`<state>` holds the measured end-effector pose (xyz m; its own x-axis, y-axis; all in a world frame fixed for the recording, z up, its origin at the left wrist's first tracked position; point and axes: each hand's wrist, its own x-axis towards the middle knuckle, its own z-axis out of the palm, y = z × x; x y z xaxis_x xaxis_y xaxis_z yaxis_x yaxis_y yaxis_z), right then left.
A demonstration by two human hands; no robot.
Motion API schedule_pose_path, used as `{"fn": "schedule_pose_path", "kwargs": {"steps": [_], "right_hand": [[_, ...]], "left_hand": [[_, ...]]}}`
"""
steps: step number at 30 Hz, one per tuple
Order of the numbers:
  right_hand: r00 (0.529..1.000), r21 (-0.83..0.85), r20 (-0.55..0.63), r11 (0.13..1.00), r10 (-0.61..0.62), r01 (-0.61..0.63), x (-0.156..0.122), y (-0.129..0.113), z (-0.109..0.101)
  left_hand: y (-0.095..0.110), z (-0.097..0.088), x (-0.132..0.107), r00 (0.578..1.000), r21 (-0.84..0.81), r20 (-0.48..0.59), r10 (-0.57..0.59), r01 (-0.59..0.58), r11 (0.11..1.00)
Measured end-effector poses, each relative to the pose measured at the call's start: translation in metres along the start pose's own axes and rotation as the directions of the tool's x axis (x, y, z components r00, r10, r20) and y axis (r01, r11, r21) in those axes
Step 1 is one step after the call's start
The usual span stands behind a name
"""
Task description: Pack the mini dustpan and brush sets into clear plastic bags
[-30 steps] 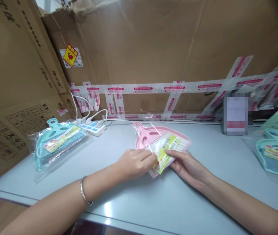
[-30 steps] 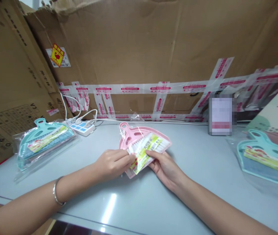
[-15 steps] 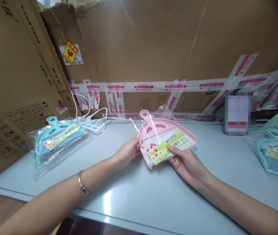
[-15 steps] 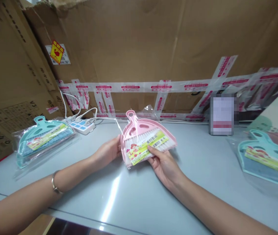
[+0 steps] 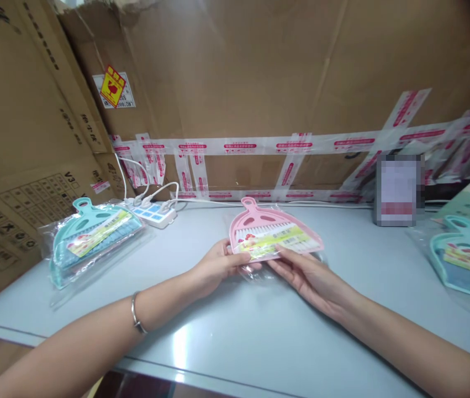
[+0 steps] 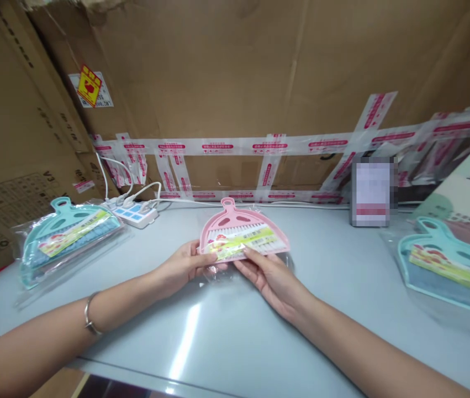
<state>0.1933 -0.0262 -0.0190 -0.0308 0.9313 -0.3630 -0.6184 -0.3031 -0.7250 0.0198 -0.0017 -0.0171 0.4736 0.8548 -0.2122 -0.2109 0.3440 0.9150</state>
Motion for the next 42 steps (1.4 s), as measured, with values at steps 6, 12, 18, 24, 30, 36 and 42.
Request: {"fn": "schedule_pose_path", "kwargs": {"steps": [6, 12, 18, 24, 30, 36, 42], "right_hand": [[0.955, -0.514, 0.228, 0.857, 0.188, -0.047, -0.003, -0.024, -0.017], [0.690, -0.753, 0.646, -0.129, -0.327, 0.645, -0.013, -0.035, -0.031], [0.313, -0.469, 0.883, -0.629, -0.350, 0.620, -0.003, -0.033, -0.038], [0.509, -0.695, 0.698, -0.305, -0.504, 0.651, 0.001, -0.036, -0.038], [0.700, -0.799, 0.592, -0.174, -0.399, 0.576, -0.003, -0.035, -0.035], [0.768, -0.756, 0.641, -0.183, -0.012, 0.628, -0.010, -0.041, -0.032], [0.771, -0.768, 0.629, -0.231, -0.096, 0.597, -0.006, -0.036, -0.031]], "left_hand": [[0.011, -0.011, 0.001, 0.989, -0.025, -0.129, -0.075, 0.072, 0.997], [0.026, -0.023, 0.002, 0.978, -0.040, -0.187, -0.092, 0.085, 0.996], [0.034, -0.025, -0.003, 0.988, 0.085, -0.132, -0.086, 0.098, 0.992], [0.034, -0.028, -0.014, 0.924, 0.663, -0.111, 0.365, -0.205, 0.720], [0.028, -0.029, -0.012, 0.860, 0.855, 0.376, 0.345, -0.466, 0.229], [0.025, -0.026, -0.012, 0.865, 0.890, 0.402, 0.300, -0.446, 0.093], [0.024, -0.021, -0.015, 0.885, 0.906, 0.387, 0.258, -0.418, 0.073]]}}
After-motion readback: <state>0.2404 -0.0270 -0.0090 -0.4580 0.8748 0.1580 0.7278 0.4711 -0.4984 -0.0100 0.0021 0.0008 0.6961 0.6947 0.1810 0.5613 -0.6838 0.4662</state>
